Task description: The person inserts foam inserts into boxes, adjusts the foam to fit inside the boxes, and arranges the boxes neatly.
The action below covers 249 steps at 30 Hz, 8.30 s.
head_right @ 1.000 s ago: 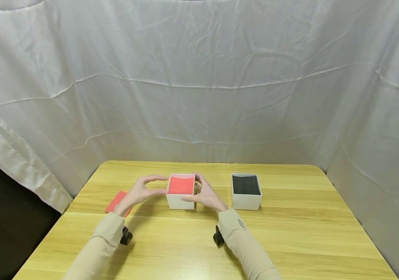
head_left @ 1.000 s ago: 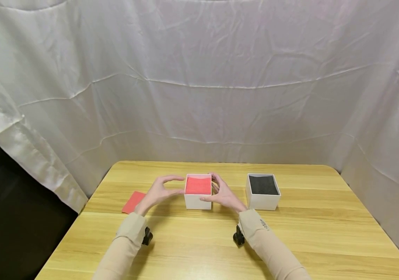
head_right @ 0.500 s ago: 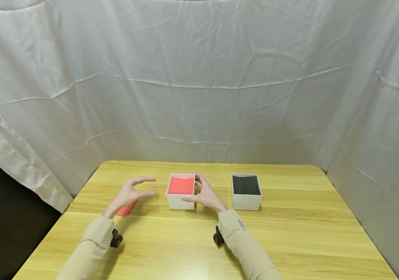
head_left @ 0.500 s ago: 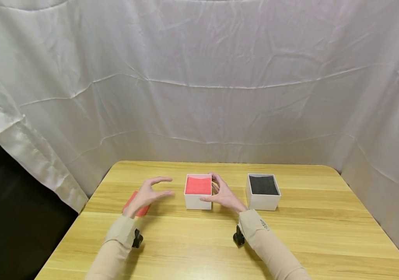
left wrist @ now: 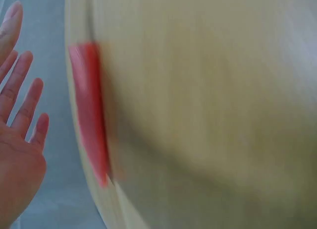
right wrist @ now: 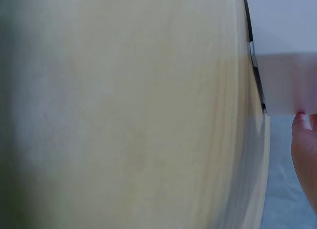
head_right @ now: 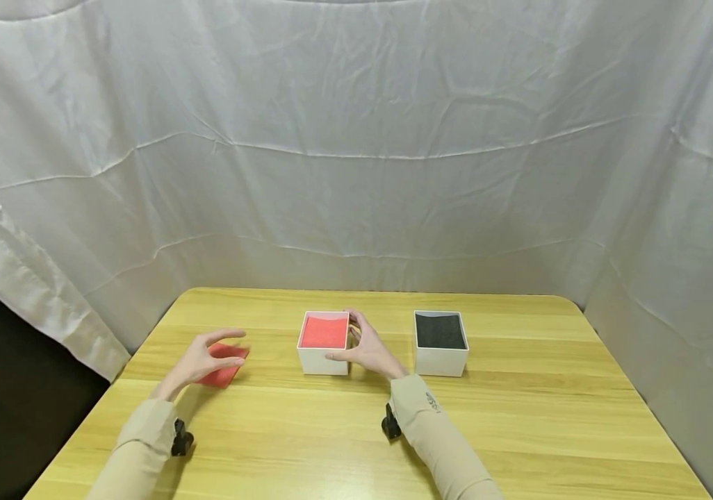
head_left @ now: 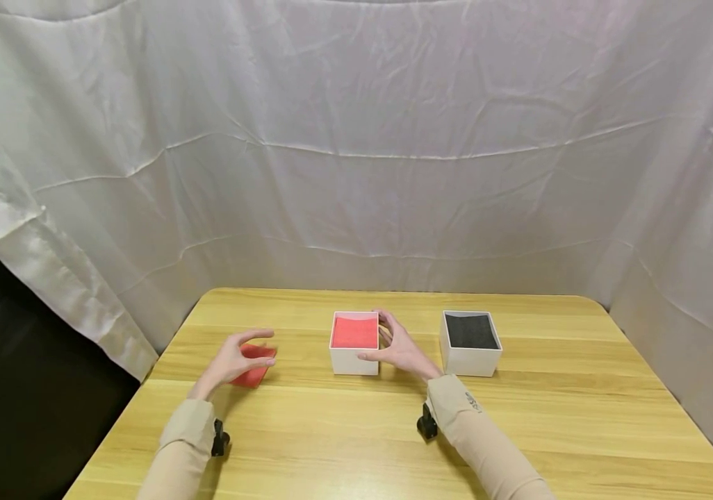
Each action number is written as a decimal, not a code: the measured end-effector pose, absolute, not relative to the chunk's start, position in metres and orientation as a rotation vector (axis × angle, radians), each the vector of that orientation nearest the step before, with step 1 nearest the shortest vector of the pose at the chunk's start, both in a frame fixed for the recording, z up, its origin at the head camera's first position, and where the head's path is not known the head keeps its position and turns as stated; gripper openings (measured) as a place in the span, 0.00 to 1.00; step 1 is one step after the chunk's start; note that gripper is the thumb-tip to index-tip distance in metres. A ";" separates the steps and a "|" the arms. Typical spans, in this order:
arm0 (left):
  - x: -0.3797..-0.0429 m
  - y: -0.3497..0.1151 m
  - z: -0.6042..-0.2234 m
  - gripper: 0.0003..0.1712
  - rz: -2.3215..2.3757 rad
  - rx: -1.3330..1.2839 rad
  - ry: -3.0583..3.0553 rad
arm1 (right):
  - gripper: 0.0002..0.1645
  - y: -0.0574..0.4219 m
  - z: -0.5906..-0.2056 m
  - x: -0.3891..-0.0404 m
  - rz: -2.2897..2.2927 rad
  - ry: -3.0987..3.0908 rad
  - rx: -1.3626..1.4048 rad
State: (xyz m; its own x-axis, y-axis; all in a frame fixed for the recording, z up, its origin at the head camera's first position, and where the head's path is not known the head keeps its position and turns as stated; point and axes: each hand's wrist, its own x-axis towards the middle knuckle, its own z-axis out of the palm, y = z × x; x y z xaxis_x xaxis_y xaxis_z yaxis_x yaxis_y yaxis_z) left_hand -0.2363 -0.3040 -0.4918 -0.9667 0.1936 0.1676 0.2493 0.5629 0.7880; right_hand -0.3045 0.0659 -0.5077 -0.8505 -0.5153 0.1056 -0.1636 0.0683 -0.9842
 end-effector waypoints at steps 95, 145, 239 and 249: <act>-0.240 -0.307 -0.498 0.33 -1.404 -0.370 -2.728 | 0.60 0.065 -0.507 -0.305 -1.850 2.092 -0.660; -0.251 -0.271 -0.455 0.31 -1.716 -0.256 -2.351 | 0.61 0.066 -0.509 -0.306 -1.862 2.074 -0.669; -0.292 -0.164 -0.439 0.21 -1.312 -0.824 -2.696 | 0.61 0.065 -0.508 -0.304 -1.863 2.083 -0.665; -0.293 -0.161 -0.444 0.23 -1.217 -0.844 -2.706 | 0.61 0.067 -0.507 -0.303 -1.857 2.077 -0.649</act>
